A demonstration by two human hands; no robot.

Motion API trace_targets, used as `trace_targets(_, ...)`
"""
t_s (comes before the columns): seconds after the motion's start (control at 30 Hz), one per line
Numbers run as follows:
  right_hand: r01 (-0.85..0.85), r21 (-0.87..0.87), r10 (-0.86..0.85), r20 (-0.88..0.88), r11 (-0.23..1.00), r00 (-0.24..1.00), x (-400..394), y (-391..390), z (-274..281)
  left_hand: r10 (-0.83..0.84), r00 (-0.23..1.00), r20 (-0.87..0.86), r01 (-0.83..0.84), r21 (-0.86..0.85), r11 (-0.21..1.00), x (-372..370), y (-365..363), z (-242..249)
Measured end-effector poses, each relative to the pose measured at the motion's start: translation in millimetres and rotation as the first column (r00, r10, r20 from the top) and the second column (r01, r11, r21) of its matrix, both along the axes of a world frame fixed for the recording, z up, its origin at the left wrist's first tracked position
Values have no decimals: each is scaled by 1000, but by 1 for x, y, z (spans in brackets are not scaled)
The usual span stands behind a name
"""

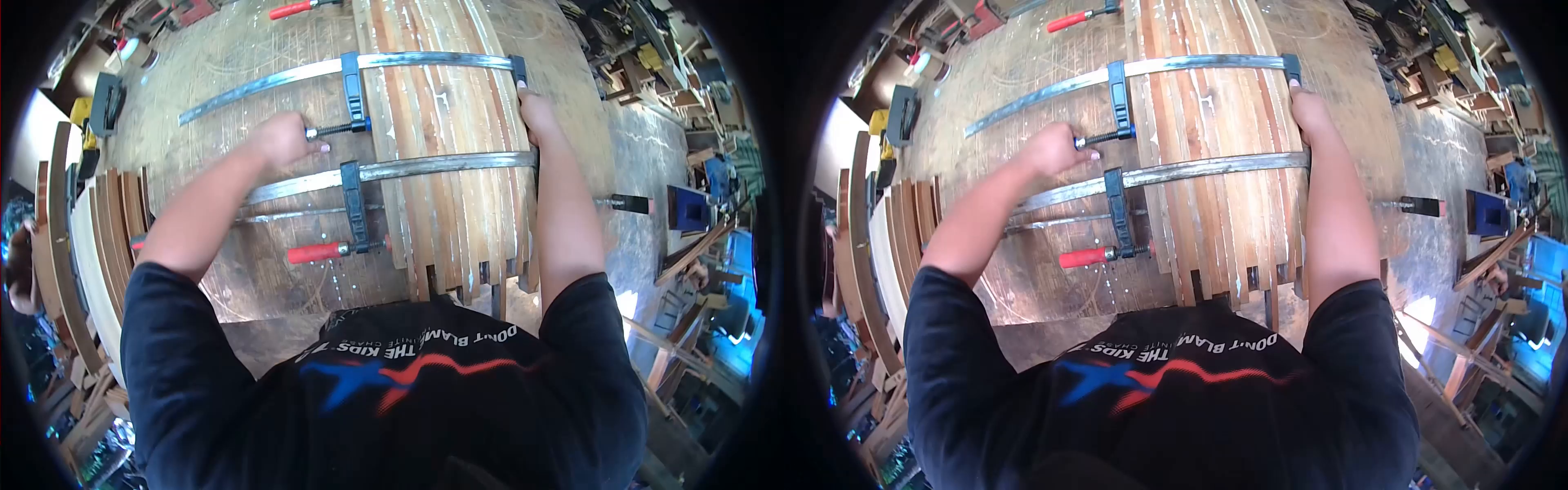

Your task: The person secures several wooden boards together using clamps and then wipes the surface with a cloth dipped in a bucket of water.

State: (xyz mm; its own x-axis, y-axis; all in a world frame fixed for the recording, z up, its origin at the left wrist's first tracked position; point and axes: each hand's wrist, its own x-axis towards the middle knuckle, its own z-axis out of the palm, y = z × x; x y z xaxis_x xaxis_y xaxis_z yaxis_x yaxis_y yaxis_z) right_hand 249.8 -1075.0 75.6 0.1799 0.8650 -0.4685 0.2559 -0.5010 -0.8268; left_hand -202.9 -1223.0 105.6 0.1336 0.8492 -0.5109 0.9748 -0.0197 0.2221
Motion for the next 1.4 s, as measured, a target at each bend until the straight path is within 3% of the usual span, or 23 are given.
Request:
trace_targets(0.07,-29,-10,28,-63,1000,998,-2,0,2,83,990,-111,-72,99,992,13,-15,2)
trace_targets(0.13,-72,48,69,53,996,996,-5,-1,11,104,979,-177,-69,193,979,19,-19,10)
trace_targets(0.23,-48,2,48,11,999,999,-5,-4,9,-90,992,-87,94,32,995,9,-9,32)
trace_targets(0.27,-28,-29,27,-41,999,999,-5,-2,7,-131,991,28,132,-61,989,-7,3,20)
trace_targets(0.37,-29,40,27,54,999,998,-1,5,-4,286,924,255,-57,-646,762,-28,30,5)
trace_targets(0.4,-39,42,37,49,998,998,-1,10,-5,421,888,186,-161,-733,661,-20,27,18)
trace_targets(0.5,-66,26,64,75,997,995,4,7,-5,148,989,26,-118,-468,876,-14,24,11)
trace_targets(0.53,-69,23,67,96,997,993,4,4,-5,-9,999,32,14,-171,985,-19,12,-2)
trace_targets(0.63,-102,35,94,182,994,979,3,7,-7,125,984,-130,-111,110,988,5,-16,9)
trace_targets(0.8,-144,79,134,122,986,983,17,20,-31,114,987,-112,-90,204,975,9,-28,13)
trace_targets(0.9,-288,354,-88,751,890,654,6,11,-9,-6,997,76,-9,205,979,-23,-33,29)
trace_targets(0.93,-329,522,-219,734,787,643,-28,-20,38,110,970,218,-140,129,982,-34,-37,37)
trace_targets(1.0,-428,540,-46,658,725,752,-103,-60,97,187,947,260,-255,258,932,-63,-53,42)
trace_targets(1.07,-736,545,396,622,401,676,-181,-66,87,258,935,244,-328,317,890,-85,-69,46)
trace_targets(1.1,-842,480,619,590,247,518,-227,-80,85,257,950,175,-310,477,822,-94,-71,48)
trace_targets(1.13,-971,193,740,631,142,233,-277,-103,113,271,957,103,-275,620,735,-102,-75,48)
trace_targets(1.17,-996,79,780,621,38,78,-315,-107,104,295,955,29,-218,744,632,-112,-77,48)
trace_targets(1.23,-979,-164,825,531,-122,-192,-376,-99,70,491,870,44,-297,841,451,-144,-63,14)
trace_targets(1.27,-944,-317,925,324,-94,-201,-394,-95,49,569,820,69,-318,880,351,-160,-53,2)
trace_targets(1.3,-879,-468,983,102,-86,-151,-403,-90,27,649,605,460,-741,623,250,-171,-46,1)
trace_targets(1.33,-790,-604,993,-108,-106,-50,-409,-83,16,677,224,701,-974,183,133,-180,-36,2)
trace_targets(1.37,-803,-581,991,-61,-130,-116,-411,-82,13,668,-224,710,-945,-326,30,-186,-31,-3)
trace_targets(1.4,-811,-563,983,-12,-156,-181,-411,-82,11,645,-232,728,-907,-401,126,-193,-24,-13)
